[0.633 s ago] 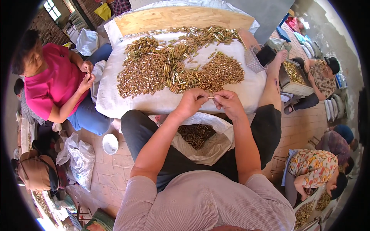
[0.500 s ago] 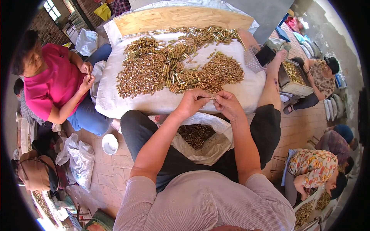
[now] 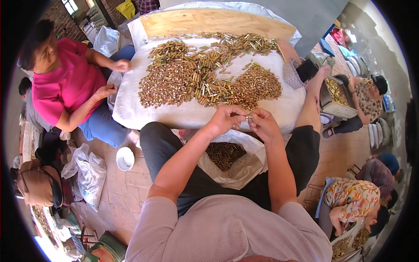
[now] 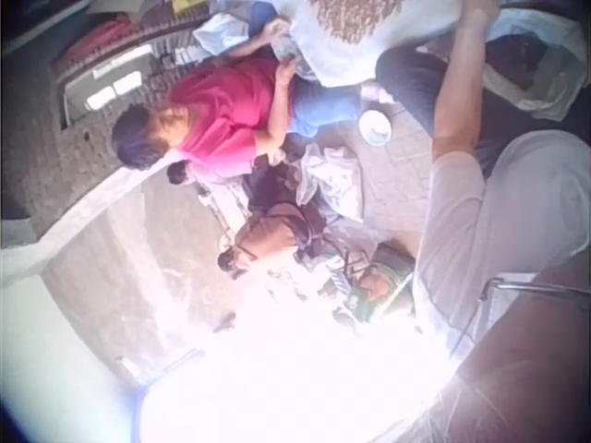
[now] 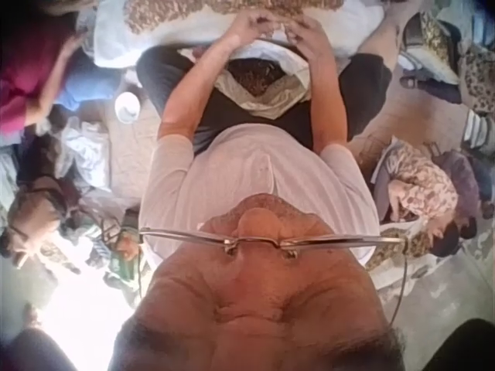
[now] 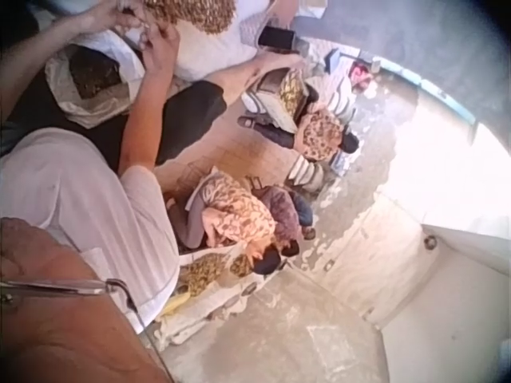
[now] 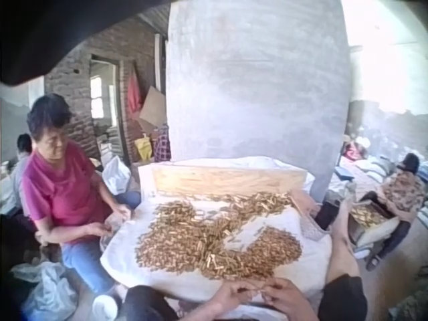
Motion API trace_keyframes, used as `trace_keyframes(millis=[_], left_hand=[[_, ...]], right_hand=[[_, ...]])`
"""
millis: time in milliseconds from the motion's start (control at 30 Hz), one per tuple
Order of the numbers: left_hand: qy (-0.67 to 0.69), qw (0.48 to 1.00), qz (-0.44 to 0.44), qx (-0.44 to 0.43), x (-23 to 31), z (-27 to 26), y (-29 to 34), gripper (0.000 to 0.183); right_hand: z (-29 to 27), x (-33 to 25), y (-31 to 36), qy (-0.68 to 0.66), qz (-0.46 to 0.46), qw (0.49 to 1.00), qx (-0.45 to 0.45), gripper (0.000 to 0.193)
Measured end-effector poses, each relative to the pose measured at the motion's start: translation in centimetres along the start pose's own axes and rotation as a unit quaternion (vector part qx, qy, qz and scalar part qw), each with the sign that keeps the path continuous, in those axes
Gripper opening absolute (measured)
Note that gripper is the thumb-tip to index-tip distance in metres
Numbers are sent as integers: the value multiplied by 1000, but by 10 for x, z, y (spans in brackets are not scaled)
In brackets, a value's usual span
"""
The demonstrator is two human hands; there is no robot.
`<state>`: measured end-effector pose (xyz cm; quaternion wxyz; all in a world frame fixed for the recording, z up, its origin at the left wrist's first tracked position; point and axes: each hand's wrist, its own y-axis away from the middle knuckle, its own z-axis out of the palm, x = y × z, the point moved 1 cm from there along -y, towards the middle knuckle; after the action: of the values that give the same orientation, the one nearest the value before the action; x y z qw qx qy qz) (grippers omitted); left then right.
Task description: The person repeatedly picks metal tubes and small components from piles on the table, inserts the small pieces into the tubes by hand, and drops them into a bag.
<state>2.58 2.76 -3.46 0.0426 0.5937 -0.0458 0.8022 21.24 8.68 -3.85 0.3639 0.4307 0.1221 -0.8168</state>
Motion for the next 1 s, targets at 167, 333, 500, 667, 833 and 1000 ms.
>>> trace_keyframes(millis=[167, 333, 500, 667, 833, 1000], left_hand=[[-17, 1000, 26, 6, 5, 8, -1, 8], [-26, 999, 29, 17, 9, 6, 0, 8], [-59, 997, 32, 27, 9, 1, -2, 9], [-102, 993, 46, 44, 12, 0, -2, 8], [-119, 991, 47, 46, 14, 0, -2, 8], [-127, 990, 46, 49, 13, 1, -2, 8]], right_hand=[[-10, 7, -2, -39, 0, 999, 2, 7], [2, 4, -3, -54, -13, 998, 24, 14], [-1, 3, -4, -60, -7, 998, 12, 18], [2, 0, -5, -41, -7, 999, 15, 18], [3, -1, -5, -3, -15, 999, 41, 17], [1, 4, -6, 1, -27, 998, 48, 14]])
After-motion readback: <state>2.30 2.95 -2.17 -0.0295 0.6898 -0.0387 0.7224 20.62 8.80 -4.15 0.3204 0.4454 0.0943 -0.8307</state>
